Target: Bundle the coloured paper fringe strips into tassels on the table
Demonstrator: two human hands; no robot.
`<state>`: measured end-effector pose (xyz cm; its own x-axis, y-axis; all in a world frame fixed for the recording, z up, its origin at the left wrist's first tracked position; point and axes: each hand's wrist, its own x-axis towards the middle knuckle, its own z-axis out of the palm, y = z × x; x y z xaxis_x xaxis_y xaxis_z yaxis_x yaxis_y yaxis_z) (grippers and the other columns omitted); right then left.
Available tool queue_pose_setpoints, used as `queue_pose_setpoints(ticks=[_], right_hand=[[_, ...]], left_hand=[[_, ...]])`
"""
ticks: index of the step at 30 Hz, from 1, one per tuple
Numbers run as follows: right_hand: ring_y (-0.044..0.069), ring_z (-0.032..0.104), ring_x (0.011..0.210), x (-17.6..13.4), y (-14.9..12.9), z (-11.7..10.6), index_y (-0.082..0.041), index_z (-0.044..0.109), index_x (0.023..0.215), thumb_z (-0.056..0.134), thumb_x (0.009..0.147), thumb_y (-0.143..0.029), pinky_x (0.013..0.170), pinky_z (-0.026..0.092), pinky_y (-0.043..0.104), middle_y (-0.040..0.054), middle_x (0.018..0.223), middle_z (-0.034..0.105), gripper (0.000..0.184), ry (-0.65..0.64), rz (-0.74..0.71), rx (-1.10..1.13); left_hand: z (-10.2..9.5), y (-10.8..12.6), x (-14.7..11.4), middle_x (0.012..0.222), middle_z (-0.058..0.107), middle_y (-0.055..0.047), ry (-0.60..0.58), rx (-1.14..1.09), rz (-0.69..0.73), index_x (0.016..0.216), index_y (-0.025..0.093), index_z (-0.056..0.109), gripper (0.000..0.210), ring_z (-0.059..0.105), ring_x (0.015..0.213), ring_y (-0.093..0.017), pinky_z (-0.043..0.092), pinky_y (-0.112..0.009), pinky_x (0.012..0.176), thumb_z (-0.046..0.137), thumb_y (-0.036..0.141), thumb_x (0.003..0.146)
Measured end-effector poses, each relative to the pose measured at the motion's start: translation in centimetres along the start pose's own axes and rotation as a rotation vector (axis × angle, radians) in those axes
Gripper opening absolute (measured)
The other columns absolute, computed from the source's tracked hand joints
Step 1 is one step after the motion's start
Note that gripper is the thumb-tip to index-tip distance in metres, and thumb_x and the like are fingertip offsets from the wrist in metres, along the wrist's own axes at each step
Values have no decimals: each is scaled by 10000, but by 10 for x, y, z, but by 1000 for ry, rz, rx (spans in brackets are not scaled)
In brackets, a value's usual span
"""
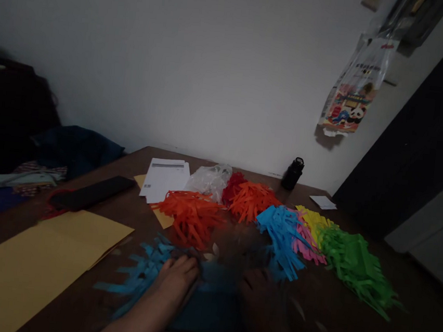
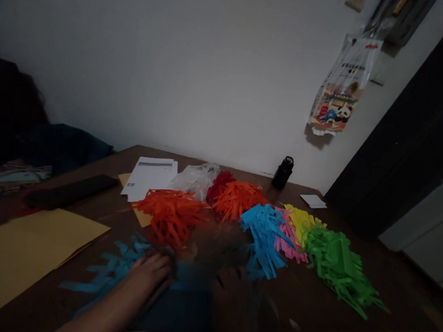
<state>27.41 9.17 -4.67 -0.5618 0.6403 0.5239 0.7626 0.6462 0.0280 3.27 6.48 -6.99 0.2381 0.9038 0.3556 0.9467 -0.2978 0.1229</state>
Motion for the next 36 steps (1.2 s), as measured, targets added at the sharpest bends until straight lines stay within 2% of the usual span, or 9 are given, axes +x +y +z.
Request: queue_pose_setpoints(ticks=[5, 8, 11, 16, 22, 26, 29, 31, 36], right_hand=[[237, 542, 830, 4, -2, 8, -232, 632, 764, 637, 785, -101, 793, 350, 396, 31, 837, 634, 133, -112, 74, -56], [231, 556, 852, 9, -9, 8, -218, 638, 780, 627, 775, -56, 851, 340, 412, 38, 860, 649, 162, 0, 92, 8], [203, 558, 847, 18, -21, 10, -220, 632, 790, 655, 781, -77, 891, 315, 400, 15, 837, 647, 145, 113, -32, 130], [169, 531, 694, 30, -33, 26, -187, 569, 653, 628, 815, -110, 801, 314, 370, -3, 672, 614, 189, 120, -250, 162], [183, 571, 802, 34, -31, 18, -195, 609, 769, 645, 817, -187, 787, 337, 357, 6, 794, 660, 61, -6, -116, 255], [200, 571, 880, 38, -36, 14, -199, 626, 803, 625, 872, -244, 824, 335, 382, 19, 854, 673, 82, -61, -166, 239], [188, 566, 823, 38, -35, 18, -188, 622, 730, 623, 860, -187, 787, 334, 364, 16, 778, 650, 130, -94, -187, 199], [178, 564, 817, 35, -30, 21, -198, 641, 769, 634, 827, -137, 772, 333, 349, 6, 799, 645, 85, -120, -171, 219], [182, 557, 809, 26, -19, 24, -221, 669, 839, 616, 772, -49, 771, 331, 341, 10, 810, 634, 192, -77, -119, 215]], left_hand=[[-14, 7, 8, 951, 671, -83, -83, 49, -66, 836, 194, 674, 149, 577, 926, -288, 352, -429, 780, 530, 214, 868], [-14, 8, 13, 975, 660, -90, -110, 20, -67, 870, 190, 669, 117, 568, 936, -286, 352, -430, 780, 554, 185, 845], [-18, 11, 17, 920, 654, -76, -107, -36, -35, 834, 193, 661, 167, 559, 904, -254, 346, -413, 782, 505, 151, 875], [-42, 16, 15, 924, 644, -49, -140, -149, 73, 802, 209, 651, 182, 537, 910, -227, 339, -387, 803, 501, 168, 898], [-43, 14, 10, 949, 629, -25, -45, -237, 179, 858, 223, 634, 150, 518, 929, -222, 301, -398, 850, 527, 118, 856], [-36, 14, 13, 872, 629, -20, 2, -225, 177, 770, 212, 616, 179, 515, 881, -218, 296, -380, 796, 506, 123, 878], [-39, 12, 12, 884, 636, -23, -18, -241, 169, 784, 219, 629, 201, 519, 878, -214, 300, -375, 787, 486, 129, 892], [-43, 10, 10, 904, 636, -27, -58, -246, 153, 822, 226, 641, 229, 527, 891, -215, 309, -376, 802, 454, 125, 903], [-46, 5, 7, 948, 644, -42, -75, -225, 114, 883, 219, 655, 253, 543, 933, -231, 320, -398, 849, 471, 55, 827]])
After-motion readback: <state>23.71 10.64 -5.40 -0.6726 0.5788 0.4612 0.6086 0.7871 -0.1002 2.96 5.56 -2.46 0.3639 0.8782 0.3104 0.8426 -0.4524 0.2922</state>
